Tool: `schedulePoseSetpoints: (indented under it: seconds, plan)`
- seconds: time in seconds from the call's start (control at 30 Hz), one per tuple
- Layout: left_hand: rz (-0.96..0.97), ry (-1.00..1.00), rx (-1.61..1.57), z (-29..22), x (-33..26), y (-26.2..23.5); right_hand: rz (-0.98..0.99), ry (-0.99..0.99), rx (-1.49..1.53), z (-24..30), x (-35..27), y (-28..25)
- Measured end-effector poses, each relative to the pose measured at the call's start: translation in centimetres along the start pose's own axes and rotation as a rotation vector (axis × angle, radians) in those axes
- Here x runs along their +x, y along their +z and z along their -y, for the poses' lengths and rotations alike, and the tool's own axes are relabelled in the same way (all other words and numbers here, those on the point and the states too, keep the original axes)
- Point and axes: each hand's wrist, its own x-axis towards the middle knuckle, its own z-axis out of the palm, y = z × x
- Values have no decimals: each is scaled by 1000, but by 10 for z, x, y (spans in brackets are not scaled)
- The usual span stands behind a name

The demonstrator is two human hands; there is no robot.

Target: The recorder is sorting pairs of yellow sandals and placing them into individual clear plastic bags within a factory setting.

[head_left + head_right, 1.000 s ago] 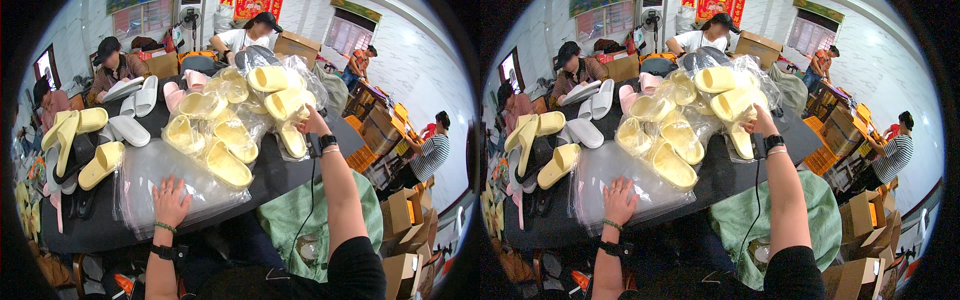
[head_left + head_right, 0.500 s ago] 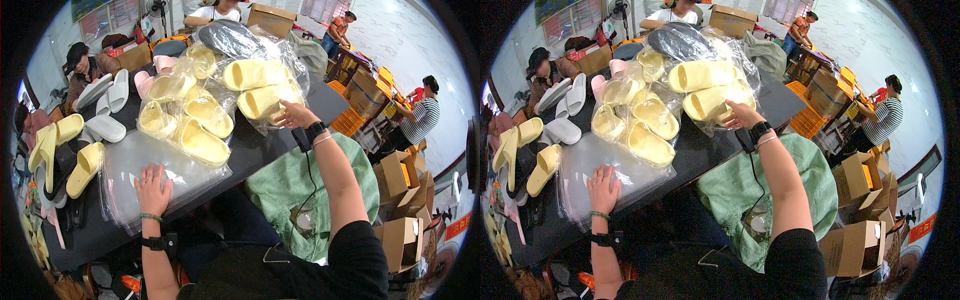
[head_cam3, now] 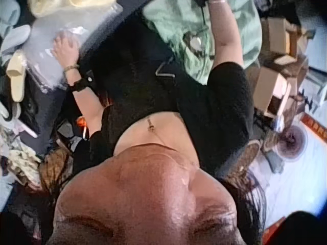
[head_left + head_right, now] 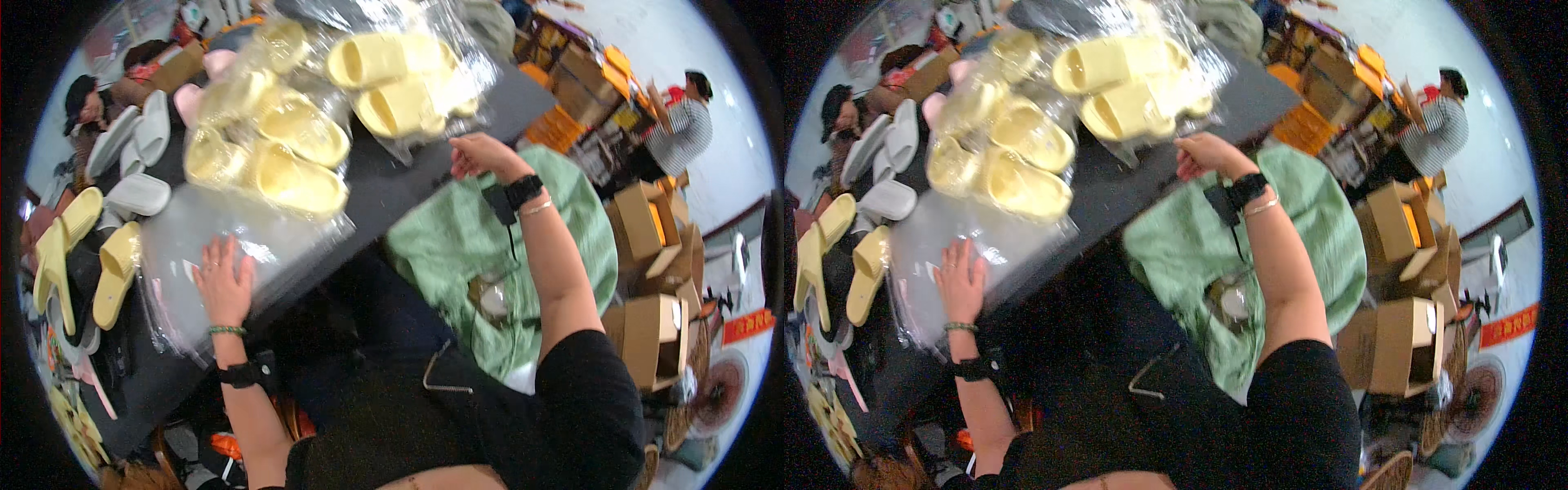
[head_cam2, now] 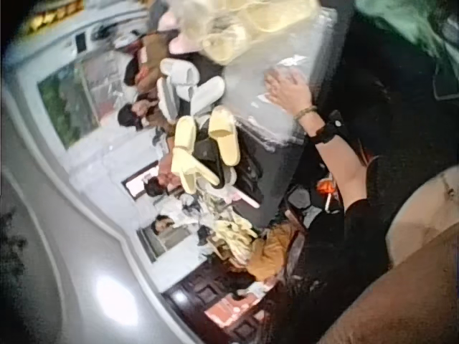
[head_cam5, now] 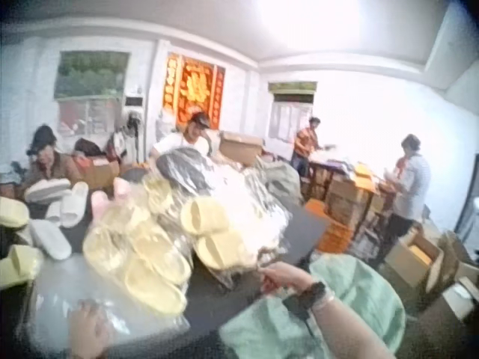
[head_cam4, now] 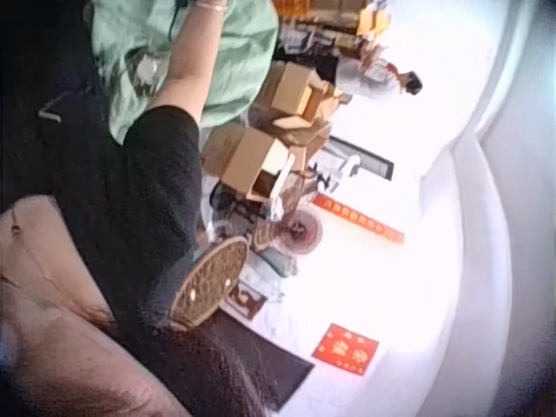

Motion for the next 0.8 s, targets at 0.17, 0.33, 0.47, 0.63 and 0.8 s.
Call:
schedulePoseSetpoints:
  seconds: [0.17,0.33,0.47,0.63,0.8]
  plan:
    - [13,11,52,12,-3,3,96,128,-25,-82,-39,24]
    - [5,34,73,5,7,8,179,232,-572,-324,-51,67]
    - [43,-3,105,19,-2,6,188,460,-494,-373,-79,154]
    - [17,-2,67,11,-1,5,192,290,-499,-423,-104,230]
    - [10,18,24,22,-5,-2,44,290,-554,-473,-73,234]
